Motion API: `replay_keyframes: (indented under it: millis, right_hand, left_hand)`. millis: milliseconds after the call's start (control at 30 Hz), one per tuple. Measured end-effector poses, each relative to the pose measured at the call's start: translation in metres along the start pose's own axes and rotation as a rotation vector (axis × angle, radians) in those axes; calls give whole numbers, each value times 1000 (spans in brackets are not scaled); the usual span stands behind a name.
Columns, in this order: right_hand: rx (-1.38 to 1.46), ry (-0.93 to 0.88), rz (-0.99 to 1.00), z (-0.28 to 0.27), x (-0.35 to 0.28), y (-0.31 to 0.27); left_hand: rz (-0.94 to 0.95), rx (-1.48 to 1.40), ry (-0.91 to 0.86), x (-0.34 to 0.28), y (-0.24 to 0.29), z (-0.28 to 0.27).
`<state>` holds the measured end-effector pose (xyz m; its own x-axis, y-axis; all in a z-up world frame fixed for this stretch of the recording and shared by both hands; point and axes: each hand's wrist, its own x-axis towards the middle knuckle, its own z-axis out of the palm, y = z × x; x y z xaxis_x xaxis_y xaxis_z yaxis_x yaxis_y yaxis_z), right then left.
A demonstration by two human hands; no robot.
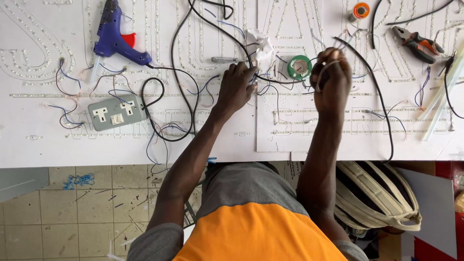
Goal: Securing LED strips and electrical wires to a sign board using a hot glue gun and tape
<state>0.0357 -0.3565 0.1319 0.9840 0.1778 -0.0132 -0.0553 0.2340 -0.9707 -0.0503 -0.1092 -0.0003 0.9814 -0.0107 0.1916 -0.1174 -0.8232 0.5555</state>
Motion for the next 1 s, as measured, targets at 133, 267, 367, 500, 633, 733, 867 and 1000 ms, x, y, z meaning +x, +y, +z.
replay_keyframes:
  millis: [133,267,367,500,633,733,867,1000]
  right_hand:
    - [128,29,22,2,-13,-49]
    - [210,87,-39,-21,-10,-79]
    - [129,-13,-186,-46,-11,-94]
    - [-67,89,-254,-55,3,-87]
    - [-127,297,11,-52,23,-27]
    - [-230,212,102,-34,19,9]
    - [-276,28,15,-18,11,32]
    - [-282,-23,47,-13,8,51]
  left_hand:
    - [66,93,137,4,-12,12]
    - [97,-17,192,14,-9,-9]
    - [40,-96,242,27,-13,-26]
    - [72,-304,319,44,-11,-57]
    - [-34,-563,238,57,-9,-49]
    - [-85,-642,206,64,-4,-33]
    - [64,-503,232,76,11,-25]
    - [147,-529,123,81,39,-30]
